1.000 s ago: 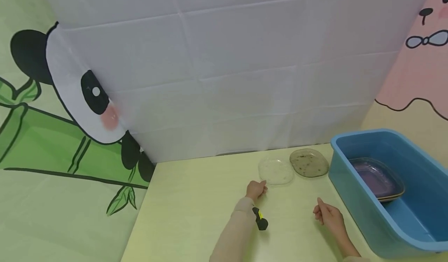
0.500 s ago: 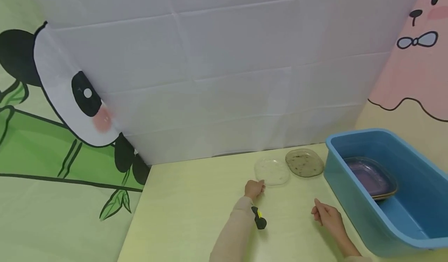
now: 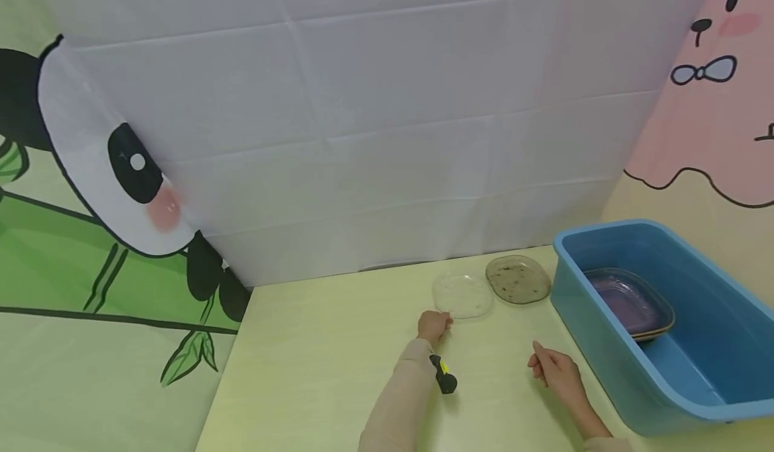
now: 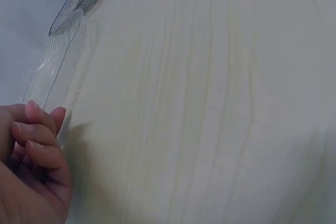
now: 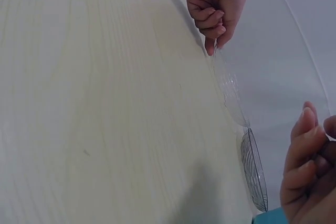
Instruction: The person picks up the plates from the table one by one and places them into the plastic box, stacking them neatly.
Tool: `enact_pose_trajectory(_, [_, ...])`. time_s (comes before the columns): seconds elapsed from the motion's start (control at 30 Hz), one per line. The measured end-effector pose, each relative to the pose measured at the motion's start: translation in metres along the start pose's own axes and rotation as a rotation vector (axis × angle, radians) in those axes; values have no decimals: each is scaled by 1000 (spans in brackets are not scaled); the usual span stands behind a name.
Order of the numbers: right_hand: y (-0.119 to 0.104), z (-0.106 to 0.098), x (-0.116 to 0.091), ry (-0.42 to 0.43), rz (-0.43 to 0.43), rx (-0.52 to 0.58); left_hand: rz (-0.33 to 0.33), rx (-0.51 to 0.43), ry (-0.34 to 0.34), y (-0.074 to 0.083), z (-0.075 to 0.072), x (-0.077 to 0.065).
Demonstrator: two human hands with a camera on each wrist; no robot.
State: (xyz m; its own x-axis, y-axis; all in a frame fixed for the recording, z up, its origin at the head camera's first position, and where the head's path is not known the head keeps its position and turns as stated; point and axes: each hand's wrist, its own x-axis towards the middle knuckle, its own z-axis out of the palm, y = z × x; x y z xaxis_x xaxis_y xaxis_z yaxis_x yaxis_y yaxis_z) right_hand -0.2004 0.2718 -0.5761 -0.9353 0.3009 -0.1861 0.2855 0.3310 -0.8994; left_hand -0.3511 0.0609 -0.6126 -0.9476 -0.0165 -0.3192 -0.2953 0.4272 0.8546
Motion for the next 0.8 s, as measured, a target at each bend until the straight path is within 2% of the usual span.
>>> enact_pose_trajectory(0.27, [-2, 3, 0, -16, -10, -5, -61, -62, 54, 2, -7, -5])
enact_pose_trajectory(0.57, [-4, 6, 2, -31, -22, -12, 21, -120, 94, 4, -29, -21])
enact_pose_trajectory(0.8, [-6, 6, -1, -38, -10, -26, 79, -225, 86, 7, -51, -46])
